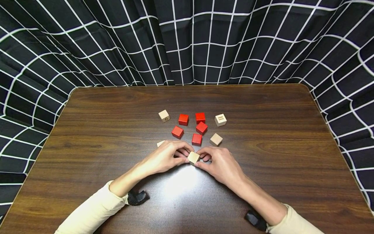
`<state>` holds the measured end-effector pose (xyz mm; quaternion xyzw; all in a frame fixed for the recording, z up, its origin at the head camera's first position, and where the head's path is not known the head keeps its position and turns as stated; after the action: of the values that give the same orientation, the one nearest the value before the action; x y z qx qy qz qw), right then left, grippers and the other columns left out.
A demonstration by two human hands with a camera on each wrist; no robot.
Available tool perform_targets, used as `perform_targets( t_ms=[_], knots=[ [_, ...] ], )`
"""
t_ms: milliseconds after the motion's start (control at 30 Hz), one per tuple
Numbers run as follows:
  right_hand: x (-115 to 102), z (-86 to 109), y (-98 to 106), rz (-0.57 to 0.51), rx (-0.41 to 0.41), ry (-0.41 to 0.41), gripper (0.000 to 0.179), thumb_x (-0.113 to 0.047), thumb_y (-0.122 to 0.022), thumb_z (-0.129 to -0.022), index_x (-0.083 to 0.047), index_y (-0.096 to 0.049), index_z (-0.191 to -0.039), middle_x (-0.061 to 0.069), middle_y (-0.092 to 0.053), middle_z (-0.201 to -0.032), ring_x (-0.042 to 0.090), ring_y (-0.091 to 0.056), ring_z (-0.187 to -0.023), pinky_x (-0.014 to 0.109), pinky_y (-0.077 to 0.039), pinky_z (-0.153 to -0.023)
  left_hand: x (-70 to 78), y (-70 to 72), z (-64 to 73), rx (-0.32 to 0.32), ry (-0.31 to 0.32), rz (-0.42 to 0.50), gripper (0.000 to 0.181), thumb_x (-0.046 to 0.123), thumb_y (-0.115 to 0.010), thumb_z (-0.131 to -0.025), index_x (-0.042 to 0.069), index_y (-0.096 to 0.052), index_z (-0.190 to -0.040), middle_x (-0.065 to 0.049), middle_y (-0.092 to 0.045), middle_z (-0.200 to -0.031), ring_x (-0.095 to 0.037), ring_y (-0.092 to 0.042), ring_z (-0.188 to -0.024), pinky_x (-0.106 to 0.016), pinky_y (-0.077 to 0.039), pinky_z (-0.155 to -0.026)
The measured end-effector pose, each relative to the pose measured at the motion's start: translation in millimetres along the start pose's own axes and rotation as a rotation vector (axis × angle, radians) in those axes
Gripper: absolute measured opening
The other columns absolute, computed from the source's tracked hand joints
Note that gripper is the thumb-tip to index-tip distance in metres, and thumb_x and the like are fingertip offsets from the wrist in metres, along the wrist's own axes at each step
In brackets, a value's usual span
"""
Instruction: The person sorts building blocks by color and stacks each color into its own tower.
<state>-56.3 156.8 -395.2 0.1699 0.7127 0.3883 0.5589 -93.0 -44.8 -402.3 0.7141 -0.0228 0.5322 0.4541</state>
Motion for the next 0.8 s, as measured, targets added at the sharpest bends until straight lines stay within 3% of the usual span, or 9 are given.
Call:
perform_targets(
  t_ms=[233,600,800],
  knots=[
    [-0.9,-1.7,4.3,-0.065,0.024,-0.024,0.026,-0.017,-0.086,-0.078,-0.017,-0.074,-0.101,-0.013,-0.070,-0.078,0.001,-0.066,-0.071,0.021,-0.055,-0.061,4.4,3.5,2.6,0.064,0.026,0.047,0.030,0.009,-0.078,-0.086,0.008,-0.068,-0.115,0.000,-0.072,-0.106,-0.007,-0.069,-0.094,-0.014,-0.054,-0.082],
    [-2.3,-3.1,8.0,-0.140,0.054,-0.046,0.032,-0.016,-0.086,-0.077,-0.016,-0.076,-0.107,-0.014,-0.069,-0.072,0.003,-0.066,-0.065,0.020,-0.052,-0.055,7.1,7.6,6.4,0.118,0.022,0.143,0.031,0.006,-0.080,-0.083,0.008,-0.068,-0.112,-0.003,-0.071,-0.104,-0.009,-0.071,-0.090,-0.020,-0.058,-0.079],
    [-6.1,-3.4,5.3,-0.168,0.081,0.001,0.032,-0.013,-0.087,-0.076,-0.014,-0.077,-0.106,-0.012,-0.067,-0.078,0.003,-0.064,-0.066,0.019,-0.053,-0.056,9.0,10.2,13.4,0.141,0.021,0.183,0.030,0.003,-0.080,-0.082,0.007,-0.068,-0.110,-0.004,-0.069,-0.105,-0.009,-0.070,-0.089,-0.017,-0.057,-0.077]
  ],
)
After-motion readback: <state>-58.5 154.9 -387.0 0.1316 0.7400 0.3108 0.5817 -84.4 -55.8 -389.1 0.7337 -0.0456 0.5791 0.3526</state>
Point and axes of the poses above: each hand's wrist, its own z-axis away from the middle knuckle, its own y-axis out of the back of the hand, x = y × z, the point moved 2 cm from there along -z, towards the middle knuckle
